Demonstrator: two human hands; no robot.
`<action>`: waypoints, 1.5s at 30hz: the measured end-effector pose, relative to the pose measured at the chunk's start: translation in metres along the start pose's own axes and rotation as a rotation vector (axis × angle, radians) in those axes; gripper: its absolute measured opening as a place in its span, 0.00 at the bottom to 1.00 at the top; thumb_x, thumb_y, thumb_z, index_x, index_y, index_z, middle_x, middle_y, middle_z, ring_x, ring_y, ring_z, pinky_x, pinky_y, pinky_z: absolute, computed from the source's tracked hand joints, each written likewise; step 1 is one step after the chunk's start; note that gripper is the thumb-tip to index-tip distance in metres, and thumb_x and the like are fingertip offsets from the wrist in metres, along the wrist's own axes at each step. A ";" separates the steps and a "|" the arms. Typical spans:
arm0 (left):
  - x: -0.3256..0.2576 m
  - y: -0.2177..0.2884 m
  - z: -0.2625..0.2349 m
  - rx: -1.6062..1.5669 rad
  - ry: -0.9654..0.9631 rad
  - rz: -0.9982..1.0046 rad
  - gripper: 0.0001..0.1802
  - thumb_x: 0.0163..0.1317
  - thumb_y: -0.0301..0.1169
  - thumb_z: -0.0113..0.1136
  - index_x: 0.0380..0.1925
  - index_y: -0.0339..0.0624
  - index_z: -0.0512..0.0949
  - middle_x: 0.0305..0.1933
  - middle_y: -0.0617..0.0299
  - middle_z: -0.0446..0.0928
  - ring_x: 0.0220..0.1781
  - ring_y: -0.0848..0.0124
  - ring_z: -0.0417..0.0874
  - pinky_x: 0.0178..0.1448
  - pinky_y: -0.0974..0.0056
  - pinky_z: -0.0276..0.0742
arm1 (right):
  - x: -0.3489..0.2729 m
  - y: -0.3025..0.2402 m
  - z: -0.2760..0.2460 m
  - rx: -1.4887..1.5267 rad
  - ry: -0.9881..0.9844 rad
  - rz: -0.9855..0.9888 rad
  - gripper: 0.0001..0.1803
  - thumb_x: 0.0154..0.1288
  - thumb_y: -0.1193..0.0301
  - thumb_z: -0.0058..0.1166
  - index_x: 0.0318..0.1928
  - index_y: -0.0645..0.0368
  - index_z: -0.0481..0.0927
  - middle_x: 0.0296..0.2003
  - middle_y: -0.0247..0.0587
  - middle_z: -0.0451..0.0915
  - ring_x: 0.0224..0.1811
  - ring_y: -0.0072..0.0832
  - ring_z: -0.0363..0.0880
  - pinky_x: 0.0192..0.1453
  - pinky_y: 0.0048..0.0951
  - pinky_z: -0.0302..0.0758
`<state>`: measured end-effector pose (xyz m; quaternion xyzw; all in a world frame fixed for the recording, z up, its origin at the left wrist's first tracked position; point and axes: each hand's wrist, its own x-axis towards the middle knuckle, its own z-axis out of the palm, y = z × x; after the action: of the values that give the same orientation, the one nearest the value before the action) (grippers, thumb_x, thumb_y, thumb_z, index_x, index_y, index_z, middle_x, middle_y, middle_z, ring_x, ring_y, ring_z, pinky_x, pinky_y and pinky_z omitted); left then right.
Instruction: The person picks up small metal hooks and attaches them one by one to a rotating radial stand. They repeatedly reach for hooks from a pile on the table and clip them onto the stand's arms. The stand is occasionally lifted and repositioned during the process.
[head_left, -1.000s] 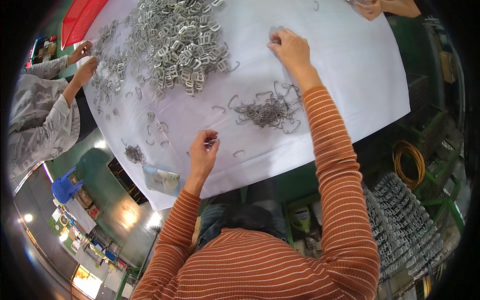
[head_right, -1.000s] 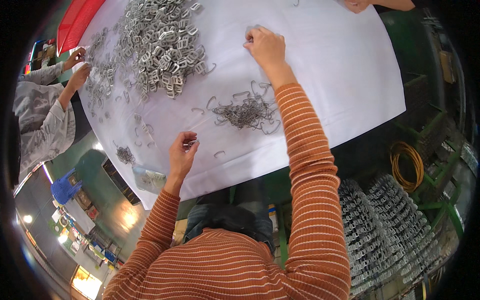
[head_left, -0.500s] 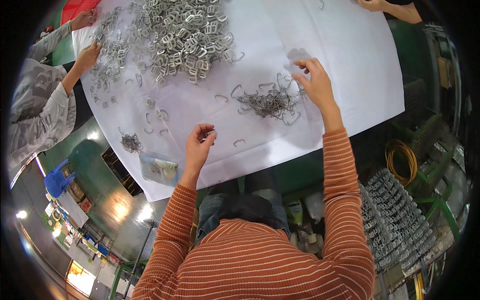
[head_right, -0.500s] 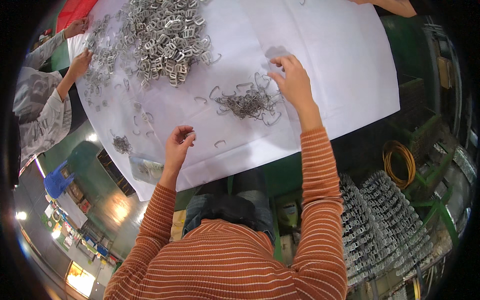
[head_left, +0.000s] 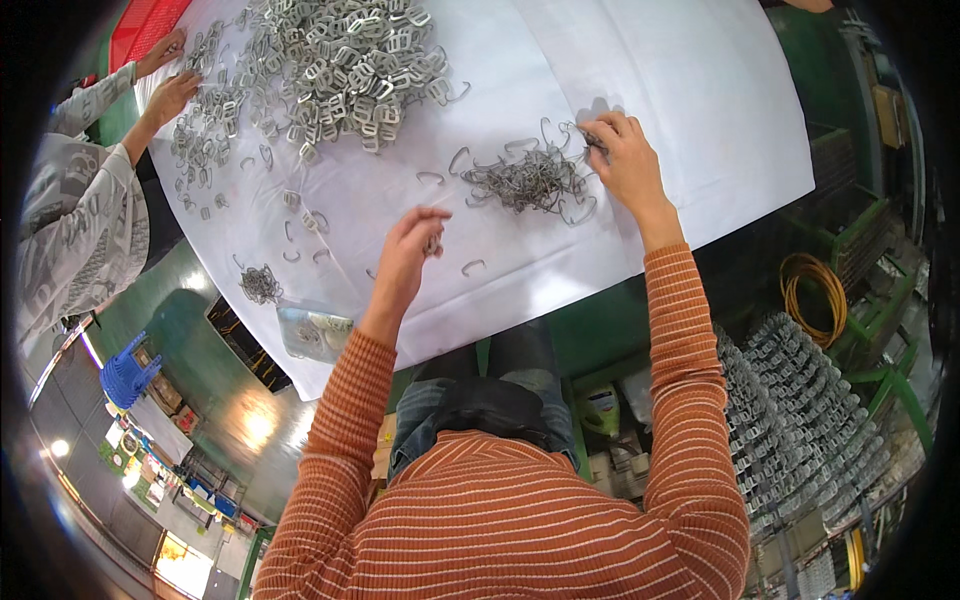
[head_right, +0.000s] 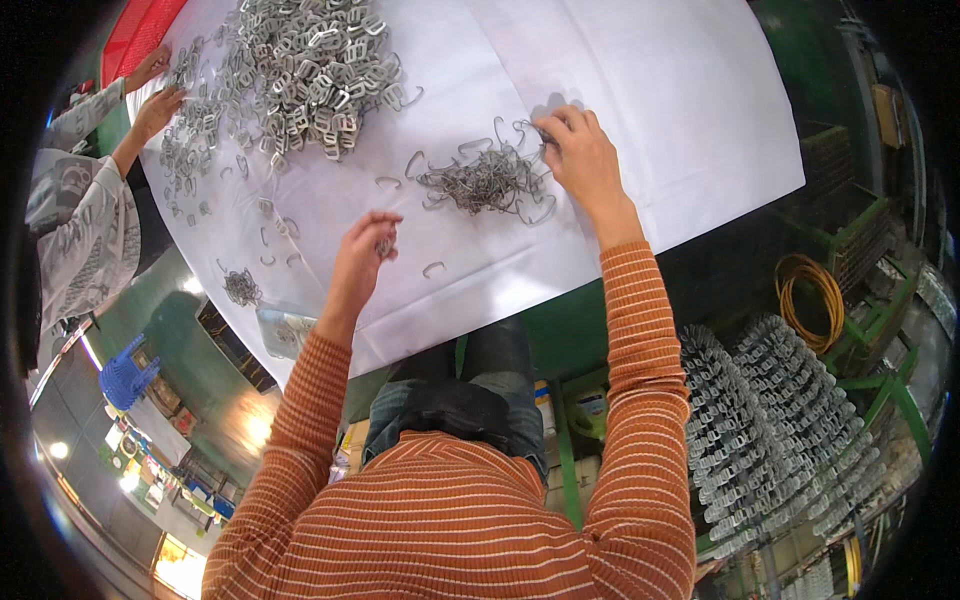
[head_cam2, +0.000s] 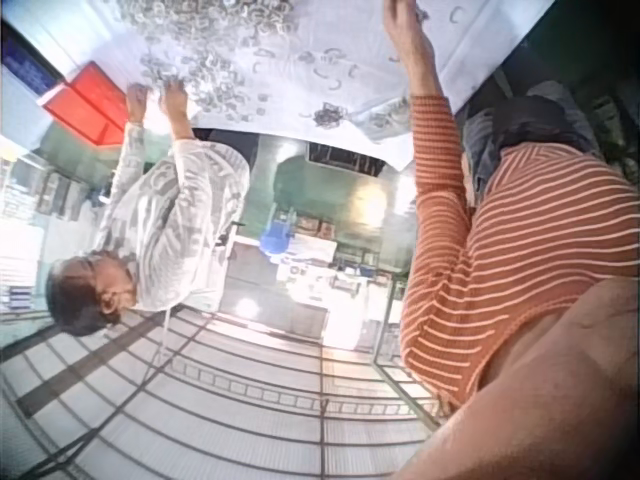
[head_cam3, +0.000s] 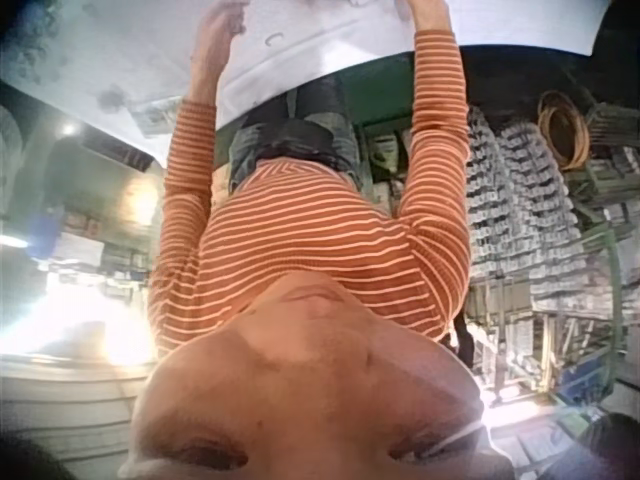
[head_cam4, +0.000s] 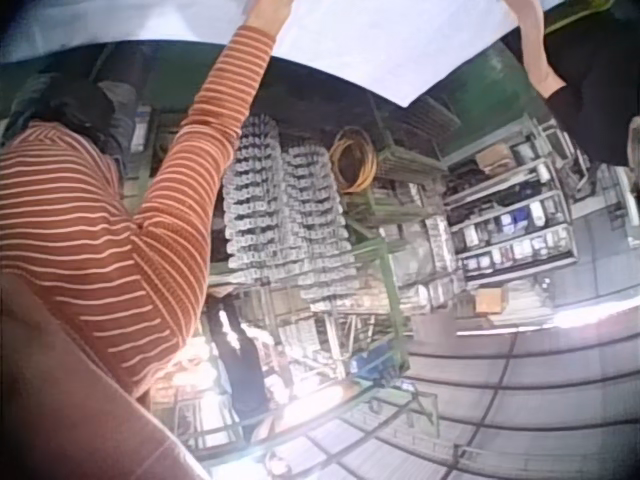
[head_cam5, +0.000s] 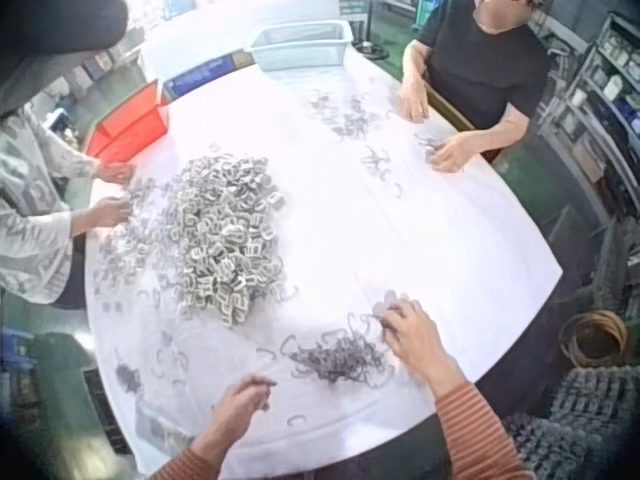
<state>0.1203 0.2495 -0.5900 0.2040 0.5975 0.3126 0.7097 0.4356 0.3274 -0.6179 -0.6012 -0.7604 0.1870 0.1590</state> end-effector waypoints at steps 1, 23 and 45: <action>0.015 0.011 0.009 0.177 -0.004 0.035 0.11 0.60 0.34 0.57 0.37 0.37 0.78 0.28 0.67 0.73 0.28 0.79 0.70 0.28 0.70 0.65 | -0.001 0.002 0.001 -0.003 0.000 0.012 0.15 0.51 0.77 0.57 0.42 0.55 0.78 0.41 0.34 0.75 0.43 0.30 0.75 0.43 0.32 0.76; 0.149 0.092 0.125 1.557 -0.586 1.186 0.02 0.60 0.31 0.55 0.33 0.47 0.75 0.28 0.65 0.76 0.31 0.65 0.79 0.34 0.61 0.74 | -0.025 0.004 -0.002 0.101 0.106 0.324 0.09 0.57 0.72 0.57 0.40 0.54 0.76 0.39 0.39 0.76 0.39 0.39 0.78 0.41 0.37 0.74; 0.146 0.089 0.100 1.496 -0.586 1.209 0.04 0.61 0.32 0.54 0.31 0.47 0.78 0.26 0.65 0.72 0.28 0.68 0.76 0.28 0.62 0.72 | 0.009 0.009 -0.006 -0.130 -0.052 0.023 0.06 0.56 0.67 0.57 0.31 0.52 0.74 0.32 0.35 0.73 0.39 0.32 0.76 0.43 0.37 0.66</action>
<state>0.2130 0.4224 -0.6154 0.9354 0.2382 0.1022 0.2405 0.4442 0.3385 -0.6174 -0.6141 -0.7678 0.1546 0.0975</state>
